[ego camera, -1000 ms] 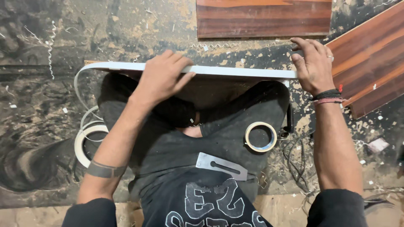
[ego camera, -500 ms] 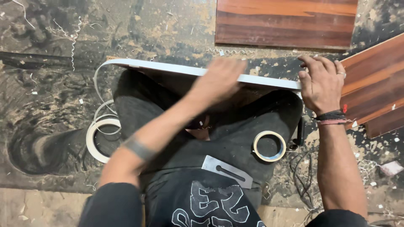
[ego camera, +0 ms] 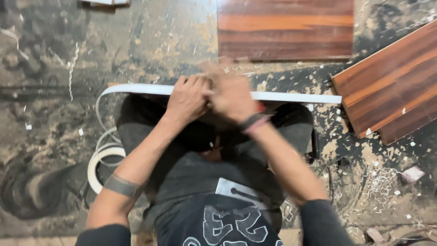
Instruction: The person sits on the workshop floor and applies white edge banding tape to the edge of a wooden board. They align the banding along the board edge, then run a heated iron along the strip to melt and press it onto the board, working along the edge and repositioning the board between passes.
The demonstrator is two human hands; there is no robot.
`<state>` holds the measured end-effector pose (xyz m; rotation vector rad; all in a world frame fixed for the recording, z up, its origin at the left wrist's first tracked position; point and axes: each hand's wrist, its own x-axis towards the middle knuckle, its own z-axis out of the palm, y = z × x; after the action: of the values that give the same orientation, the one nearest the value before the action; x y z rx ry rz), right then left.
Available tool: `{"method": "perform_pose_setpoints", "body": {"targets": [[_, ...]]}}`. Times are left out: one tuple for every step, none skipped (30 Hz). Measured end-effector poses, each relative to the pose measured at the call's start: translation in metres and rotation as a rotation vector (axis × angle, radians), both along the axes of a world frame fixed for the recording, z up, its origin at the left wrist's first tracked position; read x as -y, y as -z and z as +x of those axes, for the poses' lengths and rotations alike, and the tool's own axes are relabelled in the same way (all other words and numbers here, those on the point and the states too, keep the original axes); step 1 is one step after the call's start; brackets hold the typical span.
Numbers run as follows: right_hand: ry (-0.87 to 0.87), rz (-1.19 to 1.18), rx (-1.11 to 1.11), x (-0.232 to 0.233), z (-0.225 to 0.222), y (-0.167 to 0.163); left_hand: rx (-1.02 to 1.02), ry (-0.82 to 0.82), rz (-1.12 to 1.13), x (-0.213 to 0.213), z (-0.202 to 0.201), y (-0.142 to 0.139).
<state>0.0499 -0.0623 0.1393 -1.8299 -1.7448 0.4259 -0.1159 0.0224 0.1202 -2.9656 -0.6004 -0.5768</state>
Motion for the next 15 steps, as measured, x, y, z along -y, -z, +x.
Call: {"method": "perform_pose_setpoints", "body": {"targets": [[-0.037, 0.082, 0.141, -0.007, -0.011, 0.001, 0.002, 0.003, -0.007, -0.003, -0.001, 0.000], [-0.077, 0.159, 0.277, -0.010, -0.016, 0.003, -0.001, 0.002, -0.019, -0.004, -0.003, -0.001], [-0.110, 0.162, 0.299, -0.007, -0.010, 0.001, -0.007, 0.004, -0.035, -0.005, -0.004, -0.002], [-0.148, 0.157, 0.322, 0.001, 0.004, -0.002, -0.007, 0.003, -0.070, -0.005, -0.004, -0.003], [-0.191, 0.155, 0.348, 0.011, 0.020, -0.005, -0.005, -0.002, -0.103, -0.005, -0.004, -0.004], [-0.115, 0.103, 0.376, 0.023, 0.044, -0.009, -0.001, 0.000, -0.126, -0.007, -0.003, -0.006], [-0.034, 0.053, 0.408, 0.039, 0.073, -0.015, 0.000, 0.008, -0.130, -0.009, -0.001, -0.007], [0.021, 0.009, 0.469, 0.056, 0.101, -0.021, -0.004, 0.010, -0.140, -0.009, -0.001, -0.010], [0.069, -0.037, 0.528, 0.073, 0.126, -0.026, -0.008, 0.004, -0.154, -0.008, -0.001, -0.012], [0.105, -0.019, 0.546, 0.089, 0.145, -0.028, -0.013, -0.002, -0.156, -0.008, 0.000, -0.015], [0.143, 0.004, 0.561, 0.103, 0.161, -0.030, -0.019, -0.008, -0.152, -0.007, 0.000, -0.018], [0.166, 0.025, 0.504, 0.111, 0.175, -0.029, -0.021, -0.007, -0.139, -0.007, 0.002, -0.021], [0.193, 0.050, 0.452, 0.115, 0.187, -0.027, -0.049, -0.015, -0.152, -0.008, 0.005, -0.024], [0.215, 0.072, 0.401, 0.120, 0.197, -0.026, -0.076, -0.026, -0.170, -0.006, 0.009, -0.026], [0.242, 0.083, 0.285, 0.124, 0.202, -0.024, -0.107, -0.039, -0.196, 0.001, 0.015, -0.028]]}}
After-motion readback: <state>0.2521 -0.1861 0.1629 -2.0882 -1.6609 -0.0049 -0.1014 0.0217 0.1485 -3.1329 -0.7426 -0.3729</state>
